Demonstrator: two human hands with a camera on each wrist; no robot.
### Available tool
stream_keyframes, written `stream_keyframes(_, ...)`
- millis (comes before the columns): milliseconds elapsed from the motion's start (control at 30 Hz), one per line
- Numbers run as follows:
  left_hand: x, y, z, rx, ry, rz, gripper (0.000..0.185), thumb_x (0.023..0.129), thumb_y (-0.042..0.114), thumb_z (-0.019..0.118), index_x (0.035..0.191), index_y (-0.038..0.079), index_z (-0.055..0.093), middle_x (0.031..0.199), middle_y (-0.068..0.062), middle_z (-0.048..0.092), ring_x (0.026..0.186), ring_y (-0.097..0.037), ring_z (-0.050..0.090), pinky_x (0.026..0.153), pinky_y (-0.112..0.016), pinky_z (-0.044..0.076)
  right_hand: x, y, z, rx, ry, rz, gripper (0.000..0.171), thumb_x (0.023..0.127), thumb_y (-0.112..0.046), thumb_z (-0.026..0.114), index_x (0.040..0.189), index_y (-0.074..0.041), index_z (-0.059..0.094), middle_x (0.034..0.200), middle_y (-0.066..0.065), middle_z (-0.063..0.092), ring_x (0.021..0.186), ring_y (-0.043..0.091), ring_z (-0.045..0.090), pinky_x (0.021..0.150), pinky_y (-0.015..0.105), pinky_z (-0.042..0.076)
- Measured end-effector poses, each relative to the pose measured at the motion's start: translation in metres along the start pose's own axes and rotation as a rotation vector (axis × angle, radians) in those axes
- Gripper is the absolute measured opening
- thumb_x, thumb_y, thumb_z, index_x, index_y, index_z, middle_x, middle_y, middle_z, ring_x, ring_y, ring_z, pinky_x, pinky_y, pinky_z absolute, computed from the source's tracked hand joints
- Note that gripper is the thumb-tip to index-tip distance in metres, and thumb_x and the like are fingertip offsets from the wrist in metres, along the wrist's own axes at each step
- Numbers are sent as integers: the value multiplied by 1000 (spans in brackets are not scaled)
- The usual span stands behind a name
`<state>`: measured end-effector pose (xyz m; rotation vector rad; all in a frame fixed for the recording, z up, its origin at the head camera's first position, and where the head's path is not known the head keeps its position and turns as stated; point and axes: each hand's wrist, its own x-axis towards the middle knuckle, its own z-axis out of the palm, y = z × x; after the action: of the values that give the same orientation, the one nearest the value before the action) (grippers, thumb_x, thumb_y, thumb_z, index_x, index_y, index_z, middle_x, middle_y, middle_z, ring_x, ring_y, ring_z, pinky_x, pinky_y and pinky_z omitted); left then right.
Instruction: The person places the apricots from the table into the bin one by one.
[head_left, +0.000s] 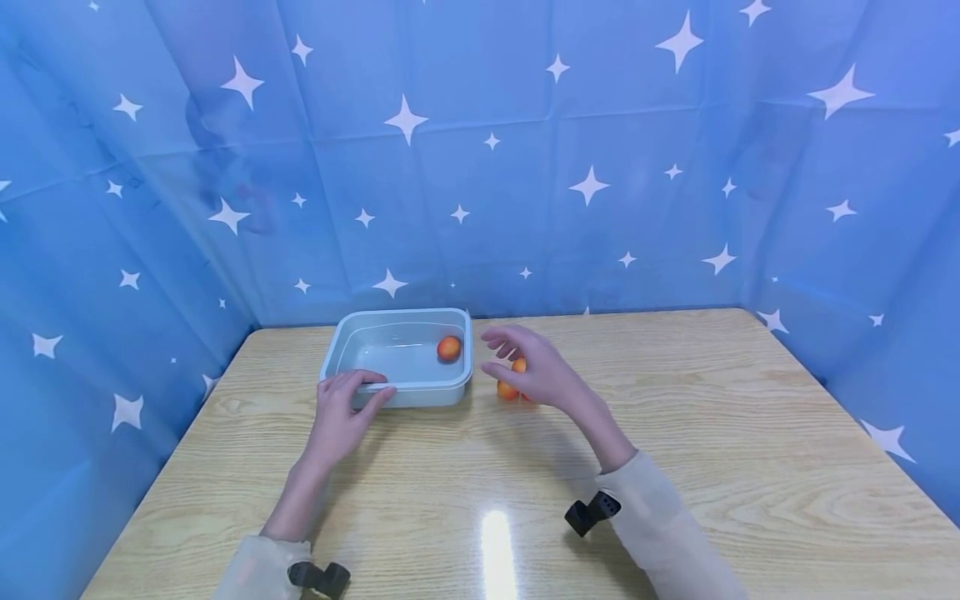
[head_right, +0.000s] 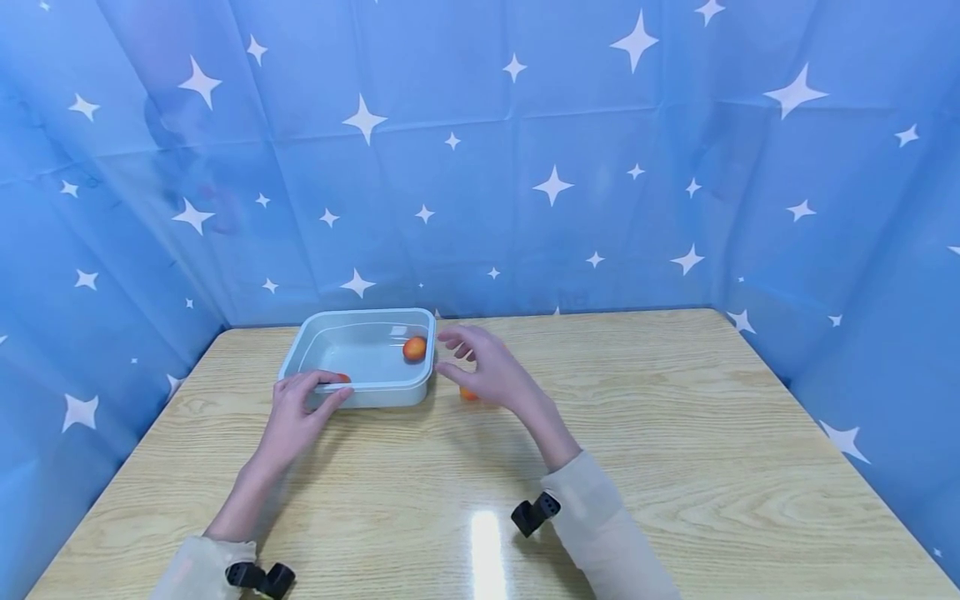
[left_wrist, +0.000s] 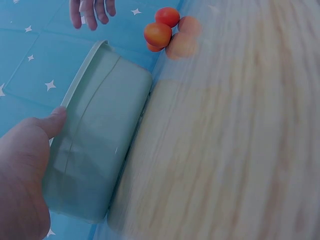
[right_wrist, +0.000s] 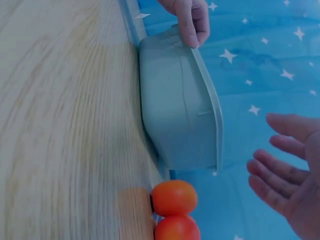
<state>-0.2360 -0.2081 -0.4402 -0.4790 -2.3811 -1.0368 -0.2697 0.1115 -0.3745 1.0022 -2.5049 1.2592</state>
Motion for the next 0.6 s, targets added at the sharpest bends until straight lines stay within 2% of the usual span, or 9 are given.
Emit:
stream_keyframes(133,0,0,0,-5,-1,-5,17,91,21,77,101,10,70,99,-3,72,101,-27,64,104,-48,24,-4,4,-3,5,-12,32,37,91,-12,76,123,0,63,117,15,66,102,32,64,90,51,52)
stream_keyframes(367,0,0,0,-6,-18,-27,19,92,23,76,103,9,70,101,-4,72,103,-28,64,105,-49,23,-10,12,-8,-39,-12,59,37,89,-14,79,122,-5,65,117,11,66,101,29,64,90,51,52)
stream_keyframes(600,0,1,0,-3,-17,-22,20,92,23,76,103,8,70,101,-5,72,103,-27,63,106,-49,23,-17,17,-14,-50,-29,71,36,89,-16,79,122,-6,66,119,9,65,100,37,63,87,52,52)
